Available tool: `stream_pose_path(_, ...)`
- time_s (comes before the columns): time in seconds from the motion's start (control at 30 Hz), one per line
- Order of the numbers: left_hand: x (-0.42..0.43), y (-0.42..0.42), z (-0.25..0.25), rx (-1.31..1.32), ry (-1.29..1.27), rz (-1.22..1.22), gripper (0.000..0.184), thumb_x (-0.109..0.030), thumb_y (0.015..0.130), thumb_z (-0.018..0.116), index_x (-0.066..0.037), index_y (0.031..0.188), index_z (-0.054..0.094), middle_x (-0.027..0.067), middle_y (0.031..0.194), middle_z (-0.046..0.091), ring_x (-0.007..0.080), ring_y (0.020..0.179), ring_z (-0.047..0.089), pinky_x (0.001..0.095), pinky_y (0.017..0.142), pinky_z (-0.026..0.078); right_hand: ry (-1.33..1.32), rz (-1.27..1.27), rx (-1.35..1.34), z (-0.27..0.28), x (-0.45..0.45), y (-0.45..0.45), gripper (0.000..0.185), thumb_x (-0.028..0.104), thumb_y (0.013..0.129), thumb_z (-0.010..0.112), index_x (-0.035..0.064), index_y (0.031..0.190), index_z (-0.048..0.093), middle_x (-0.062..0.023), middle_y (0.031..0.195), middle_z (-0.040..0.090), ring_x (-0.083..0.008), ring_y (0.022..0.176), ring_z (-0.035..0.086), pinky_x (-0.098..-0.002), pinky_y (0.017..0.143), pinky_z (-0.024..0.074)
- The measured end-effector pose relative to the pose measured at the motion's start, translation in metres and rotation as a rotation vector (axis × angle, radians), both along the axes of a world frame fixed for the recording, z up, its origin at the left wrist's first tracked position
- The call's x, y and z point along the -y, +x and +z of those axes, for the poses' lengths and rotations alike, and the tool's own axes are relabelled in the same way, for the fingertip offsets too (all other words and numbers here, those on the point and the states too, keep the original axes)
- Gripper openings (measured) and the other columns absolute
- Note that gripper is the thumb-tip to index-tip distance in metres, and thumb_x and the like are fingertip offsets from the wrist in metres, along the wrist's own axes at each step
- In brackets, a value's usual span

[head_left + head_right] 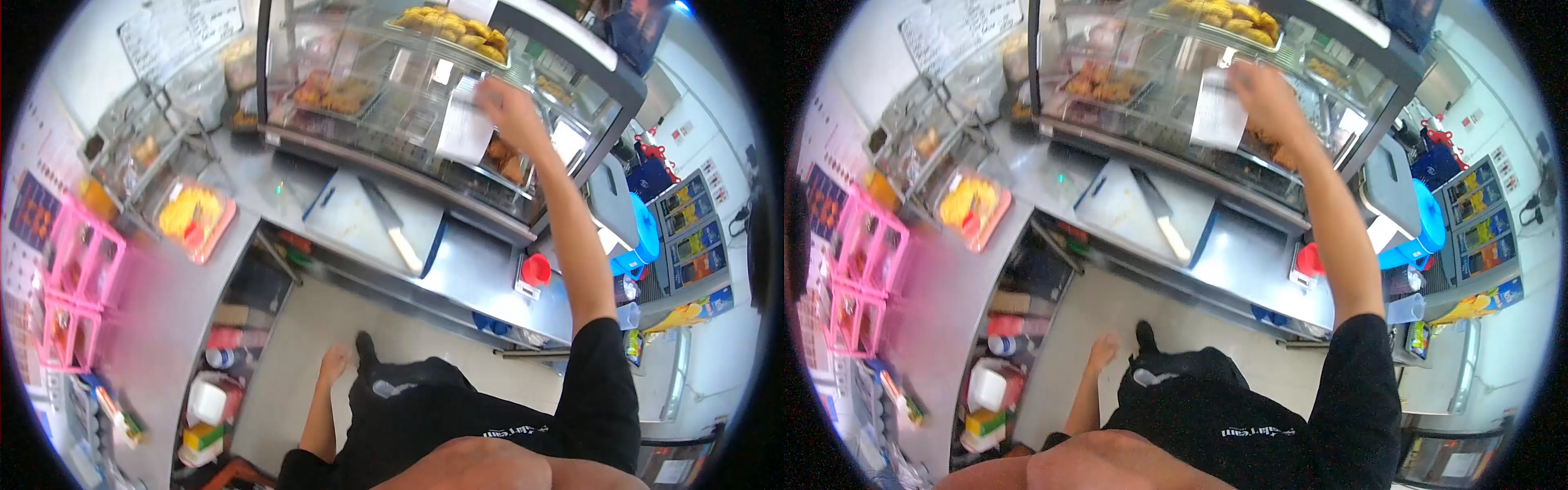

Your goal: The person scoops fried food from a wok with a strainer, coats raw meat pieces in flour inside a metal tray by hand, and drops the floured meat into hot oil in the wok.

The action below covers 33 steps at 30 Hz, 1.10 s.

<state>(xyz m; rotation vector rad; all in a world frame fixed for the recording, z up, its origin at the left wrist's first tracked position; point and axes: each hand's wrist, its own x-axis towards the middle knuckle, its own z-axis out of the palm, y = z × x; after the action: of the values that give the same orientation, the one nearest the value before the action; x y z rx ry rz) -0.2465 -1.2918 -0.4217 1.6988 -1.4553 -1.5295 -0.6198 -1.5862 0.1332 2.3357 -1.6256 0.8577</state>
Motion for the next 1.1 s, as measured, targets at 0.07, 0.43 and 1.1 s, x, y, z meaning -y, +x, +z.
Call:
stream_pose_path(0.07,-0.020,0.027,-0.047,0.135,0.149,0.123,0.031,-0.027,0.083,0.064,-0.001,0.099,0.062,0.0158,0.101,0.064,0.0325,0.098,0.060,0.0381,0.084,0.048,-0.321,0.050,-0.031,0.060,0.058,-0.018,0.022,0.020,0.087,0.057,0.0050,0.103,0.062,-0.0181,0.094,0.066,-0.0347,0.086,0.063,-0.0387,0.078,0.0481)
stream_pose_path(0.43,-0.218,0.057,-0.160,0.278,0.513,0.734,0.074,-0.048,0.084,0.060,0.008,0.130,0.045,0.0300,0.123,0.054,0.0393,0.117,0.053,0.0430,0.098,0.043,-0.515,-0.053,-0.508,0.189,0.290,-0.184,0.035,0.028,0.089,0.053,0.0039,0.114,0.059,-0.0172,0.113,0.062,-0.0336,0.102,0.059,-0.0413,0.086,0.0458)
stream_pose_path(1.1,-0.273,-0.298,-0.162,0.040,0.730,1.179,0.022,-0.022,0.082,0.064,-0.008,0.099,0.063,0.0173,0.077,0.067,0.0322,0.079,0.066,0.0406,0.072,0.051,-0.553,0.398,-1.244,0.304,0.353,-0.155,0.050,0.034,0.100,0.028,0.0038,0.140,0.033,-0.0144,0.137,0.046,-0.0267,0.127,0.043,-0.0411,0.104,0.0361)
